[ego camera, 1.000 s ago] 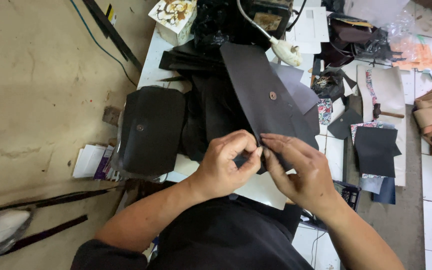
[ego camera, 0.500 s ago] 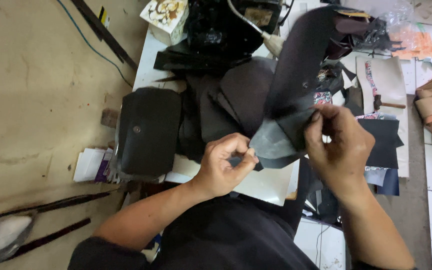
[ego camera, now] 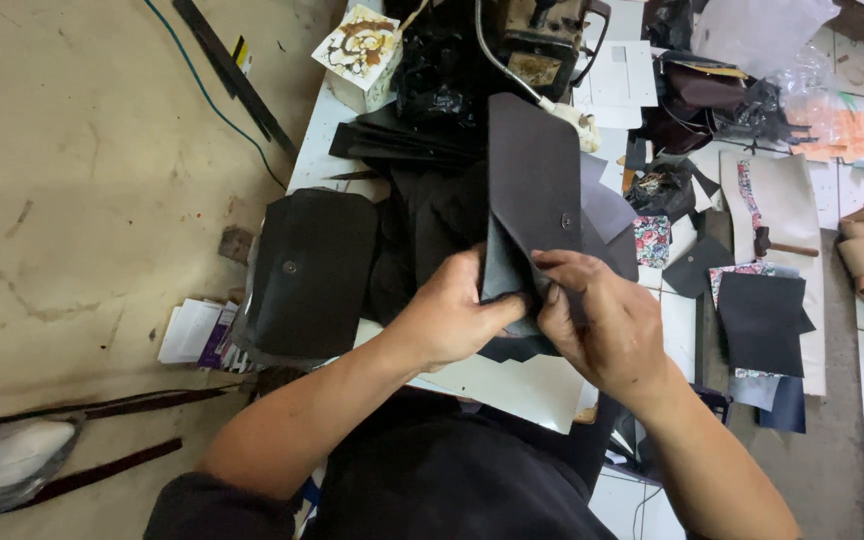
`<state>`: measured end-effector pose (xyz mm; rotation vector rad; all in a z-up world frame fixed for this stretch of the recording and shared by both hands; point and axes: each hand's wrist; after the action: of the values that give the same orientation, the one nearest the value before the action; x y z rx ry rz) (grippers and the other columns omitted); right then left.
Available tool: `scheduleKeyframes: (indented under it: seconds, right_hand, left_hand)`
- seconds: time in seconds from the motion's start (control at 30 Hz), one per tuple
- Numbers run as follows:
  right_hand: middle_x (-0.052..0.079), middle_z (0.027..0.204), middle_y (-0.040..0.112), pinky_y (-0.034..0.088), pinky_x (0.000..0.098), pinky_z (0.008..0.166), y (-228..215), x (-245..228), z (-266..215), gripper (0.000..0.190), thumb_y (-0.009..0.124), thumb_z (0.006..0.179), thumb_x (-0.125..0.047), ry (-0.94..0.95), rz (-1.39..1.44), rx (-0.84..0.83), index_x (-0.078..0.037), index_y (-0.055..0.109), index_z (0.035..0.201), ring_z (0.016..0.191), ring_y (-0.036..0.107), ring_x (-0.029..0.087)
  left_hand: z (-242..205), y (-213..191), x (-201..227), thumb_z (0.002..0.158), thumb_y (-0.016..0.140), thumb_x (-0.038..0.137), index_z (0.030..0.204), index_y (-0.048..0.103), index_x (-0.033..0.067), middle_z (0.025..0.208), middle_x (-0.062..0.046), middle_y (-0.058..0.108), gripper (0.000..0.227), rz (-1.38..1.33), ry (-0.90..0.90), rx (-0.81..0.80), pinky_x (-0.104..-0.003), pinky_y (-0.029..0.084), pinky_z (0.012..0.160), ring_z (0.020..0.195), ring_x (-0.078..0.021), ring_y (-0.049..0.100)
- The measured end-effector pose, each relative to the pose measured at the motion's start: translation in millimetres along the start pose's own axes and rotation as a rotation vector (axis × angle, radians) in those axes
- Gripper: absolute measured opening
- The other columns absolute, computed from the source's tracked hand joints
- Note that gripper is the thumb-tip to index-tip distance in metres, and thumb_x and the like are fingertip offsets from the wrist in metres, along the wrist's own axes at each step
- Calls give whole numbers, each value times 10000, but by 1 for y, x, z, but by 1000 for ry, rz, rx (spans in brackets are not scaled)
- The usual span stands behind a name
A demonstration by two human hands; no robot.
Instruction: Peeling the protective backing off leather components and organizing them on a workbench.
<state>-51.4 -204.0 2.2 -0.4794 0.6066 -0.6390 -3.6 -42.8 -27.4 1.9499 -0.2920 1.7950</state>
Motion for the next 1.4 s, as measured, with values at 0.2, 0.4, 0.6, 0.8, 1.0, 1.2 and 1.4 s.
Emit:
scheduleKeyframes:
  seconds: [0.2,0.4,0.6,0.8,1.0,1.2,1.4]
  right_hand:
    - [288,1299,664,387,602,1136,-5,-8,-4,556,809,851,-212,46,8,-19,109,616,1261,1273,610,502]
    - [346,1409,578,424,617,1084,-10,-7,-17,507,649,856,24,238,106,-18,108,581,1352,1306,527,569]
    - [196,943,768,592,503,773,-18,27,-52,437,569,754,131,405,-8,-16,18,721,1148,868,745,426]
    - [75,518,598,409,293,437,-42,41,-32,338,577,857,88,597,114,-27,-96,779,1057,331,453,174]
    - [204,877,770,582,432,644,-45,17,-11,151,659,891,-8,433,243,-92,-6,740,1018,738,760,386]
    - [327,1278,667,546,601,916,-22,-22,4,498,613,804,59,195,82,-31,122,606,1298,1137,650,537]
    - [219,1275,708,590,460,931,-7,-12,-11,501,592,795,47,41,-159,-71,41,662,1291,1154,704,376]
  left_hand:
    - [1,-6,6,822,677,-90,952,720,10,804,-141,739,169,98,202,-77,-405,581,732,824,-185,684]
    - [-12,7,25,873,681,-43,939,725,-15,819,-167,766,84,208,252,-24,-434,598,765,823,-177,684]
    - [-21,9,21,915,733,97,869,674,-29,681,-169,696,146,362,342,95,-428,518,599,698,-144,576]
    - [-21,-3,43,954,683,238,735,609,-22,538,-257,496,348,569,180,-29,-393,459,508,554,-210,491]
    - [-19,2,39,947,694,126,779,668,-7,620,-83,665,216,332,173,31,-347,516,557,703,-128,516]
    - [-18,9,26,900,649,14,748,640,7,582,-243,636,152,562,326,-28,-352,533,513,591,-427,707]
    - [-3,-3,65,803,669,17,933,699,-14,683,-197,697,136,355,266,147,-383,566,625,686,-243,717]
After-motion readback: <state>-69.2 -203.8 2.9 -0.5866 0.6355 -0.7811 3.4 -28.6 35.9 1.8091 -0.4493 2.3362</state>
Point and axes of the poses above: each hand's wrist, its own z-axis towards the middle knuckle, its own y-axis out of the palm, x = y × z
